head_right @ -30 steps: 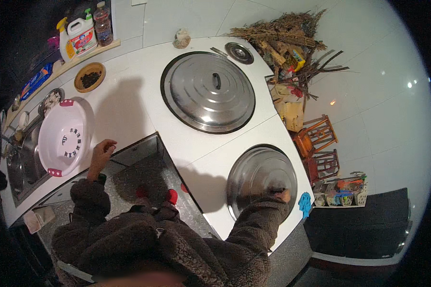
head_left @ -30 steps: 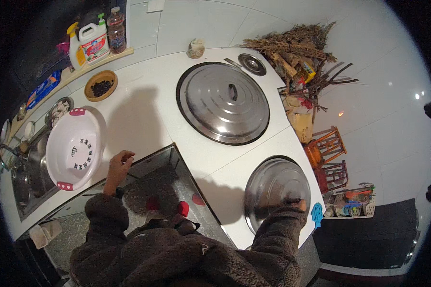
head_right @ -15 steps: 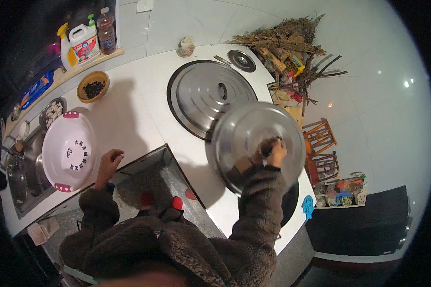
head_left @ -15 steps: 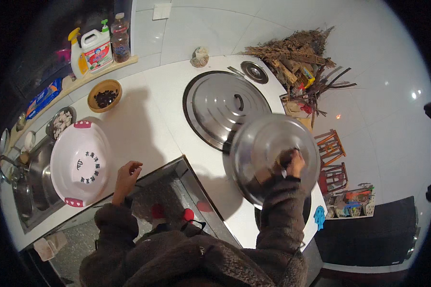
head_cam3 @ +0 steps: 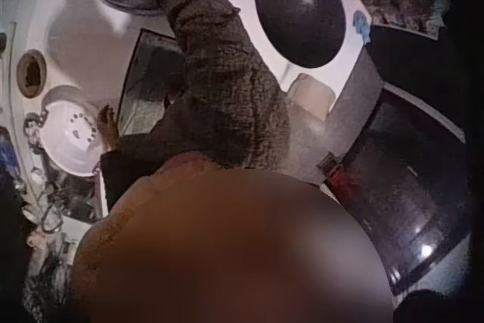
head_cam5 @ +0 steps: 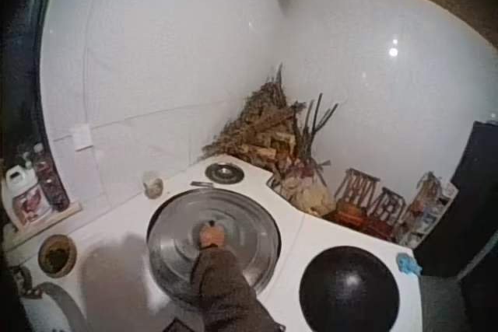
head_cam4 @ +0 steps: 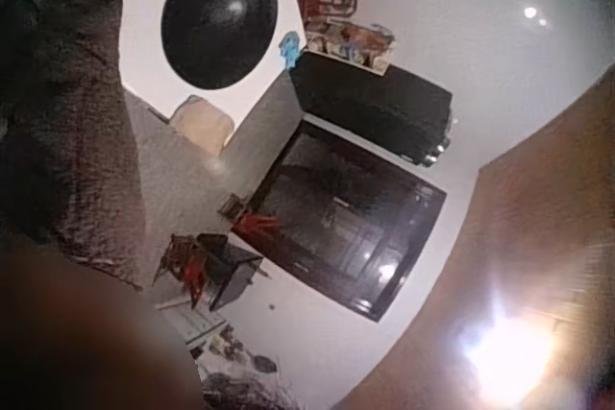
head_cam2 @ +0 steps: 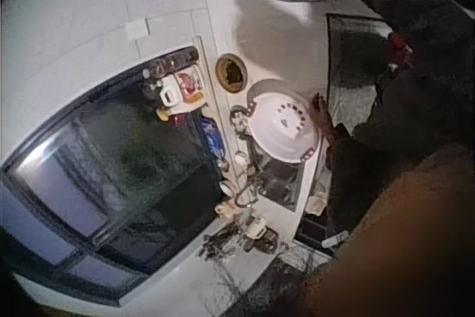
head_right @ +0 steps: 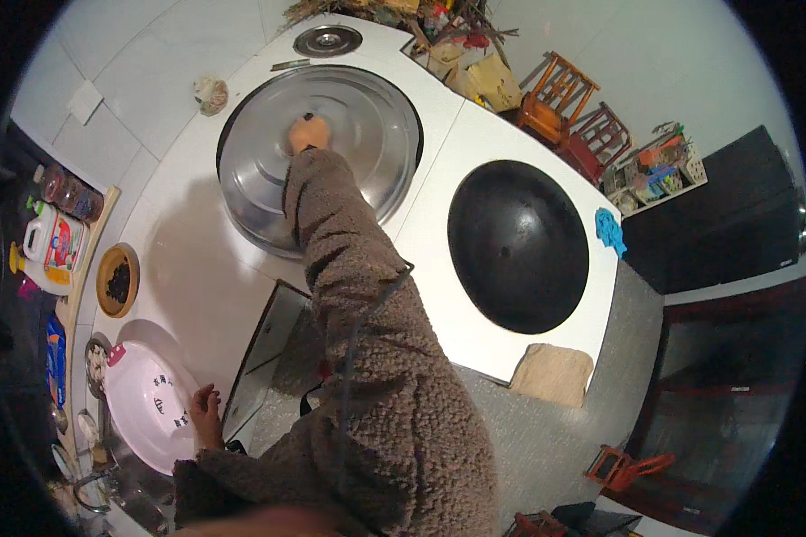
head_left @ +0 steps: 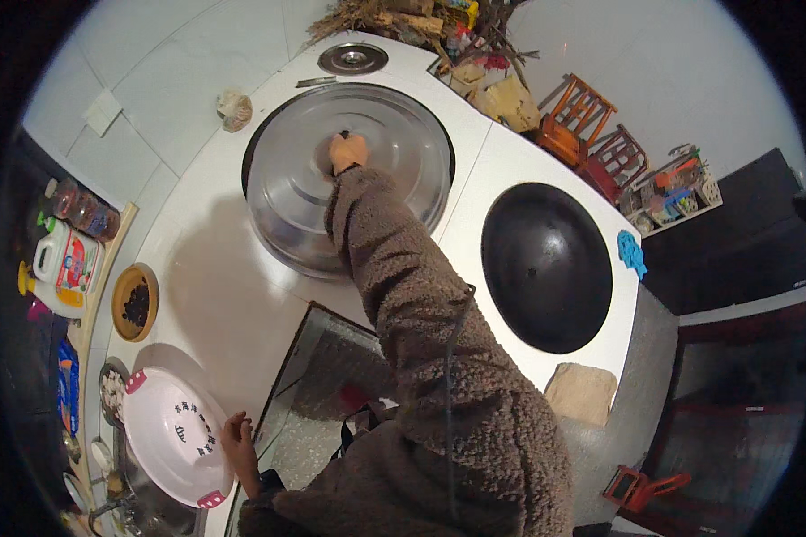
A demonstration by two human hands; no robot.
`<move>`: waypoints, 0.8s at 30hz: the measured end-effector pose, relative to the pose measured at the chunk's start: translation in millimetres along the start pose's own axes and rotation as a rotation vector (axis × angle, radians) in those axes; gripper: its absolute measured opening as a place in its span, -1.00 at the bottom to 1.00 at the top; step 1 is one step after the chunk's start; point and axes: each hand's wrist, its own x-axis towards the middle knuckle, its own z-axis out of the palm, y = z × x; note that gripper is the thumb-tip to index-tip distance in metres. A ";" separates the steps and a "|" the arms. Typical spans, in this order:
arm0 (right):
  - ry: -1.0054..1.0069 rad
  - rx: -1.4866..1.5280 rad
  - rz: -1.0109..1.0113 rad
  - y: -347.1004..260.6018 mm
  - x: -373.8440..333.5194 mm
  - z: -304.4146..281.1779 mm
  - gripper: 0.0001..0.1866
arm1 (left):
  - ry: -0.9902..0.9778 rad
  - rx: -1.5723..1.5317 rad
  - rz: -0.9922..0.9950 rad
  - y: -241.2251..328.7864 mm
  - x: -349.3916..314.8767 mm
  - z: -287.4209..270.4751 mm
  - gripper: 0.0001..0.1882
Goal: The person tends a wood-burning stove by poking burning wood with a metal rod, then moves to the gas stove to stir food in a wok with a spatula and cover it. They later fill a ladle with water at the sink and pour it into the wok.
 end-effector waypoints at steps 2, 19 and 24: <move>-0.017 0.025 -0.013 0.5 5.7 15.1 -0.67 | -0.006 0.043 -0.018 5.3 -0.6 -0.6 -0.76; -0.730 0.426 0.004 72.2 -95.8 -137.2 -0.64 | 0.104 0.132 0.220 54.3 20.5 77.0 -0.77; -0.847 0.306 0.020 109.0 -174.3 -143.3 -0.76 | 0.234 0.142 0.190 51.8 -22.3 96.6 -0.78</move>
